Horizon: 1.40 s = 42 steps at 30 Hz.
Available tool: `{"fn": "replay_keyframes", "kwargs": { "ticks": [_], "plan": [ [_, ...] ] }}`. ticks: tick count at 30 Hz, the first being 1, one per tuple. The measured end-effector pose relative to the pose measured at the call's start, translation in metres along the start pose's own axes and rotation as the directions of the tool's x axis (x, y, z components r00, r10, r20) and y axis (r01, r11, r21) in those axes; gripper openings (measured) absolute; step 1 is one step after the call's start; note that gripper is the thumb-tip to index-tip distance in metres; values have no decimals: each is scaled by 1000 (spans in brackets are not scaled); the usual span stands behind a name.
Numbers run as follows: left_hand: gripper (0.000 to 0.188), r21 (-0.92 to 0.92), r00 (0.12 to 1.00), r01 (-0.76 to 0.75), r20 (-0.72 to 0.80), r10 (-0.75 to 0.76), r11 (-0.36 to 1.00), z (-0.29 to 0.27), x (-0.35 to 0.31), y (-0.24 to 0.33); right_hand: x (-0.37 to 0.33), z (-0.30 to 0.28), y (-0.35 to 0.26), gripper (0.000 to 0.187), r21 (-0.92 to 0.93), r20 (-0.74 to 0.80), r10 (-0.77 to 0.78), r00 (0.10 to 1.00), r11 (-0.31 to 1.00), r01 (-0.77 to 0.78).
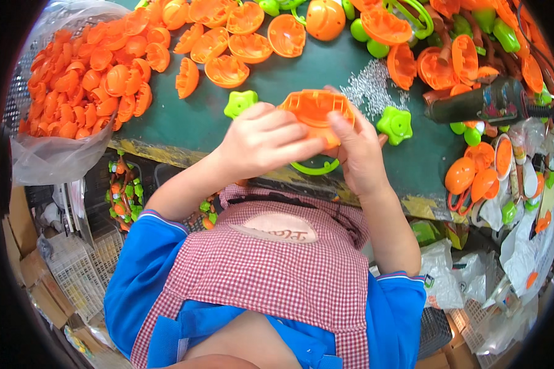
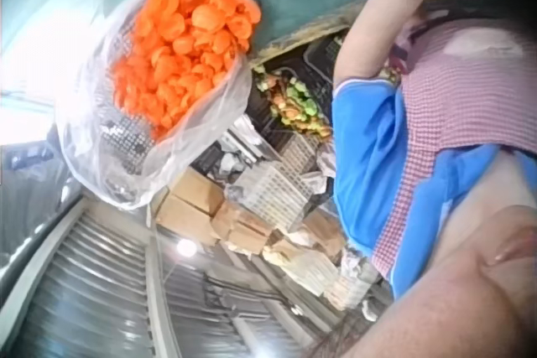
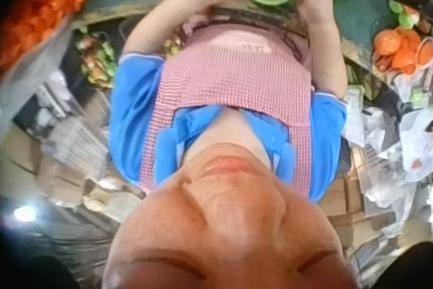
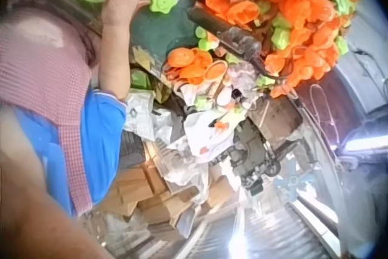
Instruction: The person assembles small plastic toys by joining orange and green halves, inserting screws, and tightening them with a power drill. The person repeatedly picks parts from piles on the table, aligns them, and secures them before placing the finished units aside.
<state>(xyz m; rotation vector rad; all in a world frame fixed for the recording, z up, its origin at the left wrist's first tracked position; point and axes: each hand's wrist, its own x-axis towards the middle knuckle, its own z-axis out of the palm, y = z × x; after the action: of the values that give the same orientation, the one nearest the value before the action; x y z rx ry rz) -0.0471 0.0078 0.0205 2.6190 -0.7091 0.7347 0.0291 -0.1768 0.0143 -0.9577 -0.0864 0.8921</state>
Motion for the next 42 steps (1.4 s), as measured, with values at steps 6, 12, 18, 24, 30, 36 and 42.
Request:
{"fn": "replay_keyframes", "kwargs": {
  "ticks": [6,12,18,24,30,36,42],
  "plan": [
    [65,-258,944,267,-121,-306,928,13,-21,21,-28,-51,25,31,-288,-332,-431,839,893,345],
    [47,-77,585,749,544,-602,658,44,-27,1,-30,-79,44,28,-351,-414,-539,734,838,417],
    [68,-289,384,923,739,-553,255,55,-21,-19,-34,-76,44,36,-348,-295,-549,782,824,447],
    [46,-473,391,848,864,-318,-240,45,-10,-36,-66,-76,37,45,-470,142,-141,980,862,192],
    [59,-402,310,848,904,-293,-345,30,-6,-53,-50,-28,51,48,-377,-115,196,974,898,-225],
    [65,-394,296,875,895,-333,-281,27,-7,-42,-27,-16,52,45,-89,-180,305,935,942,-324],
    [66,-376,296,889,907,-299,-260,20,-9,-42,-36,-33,56,68,305,243,119,963,933,-192]
  ]
}}
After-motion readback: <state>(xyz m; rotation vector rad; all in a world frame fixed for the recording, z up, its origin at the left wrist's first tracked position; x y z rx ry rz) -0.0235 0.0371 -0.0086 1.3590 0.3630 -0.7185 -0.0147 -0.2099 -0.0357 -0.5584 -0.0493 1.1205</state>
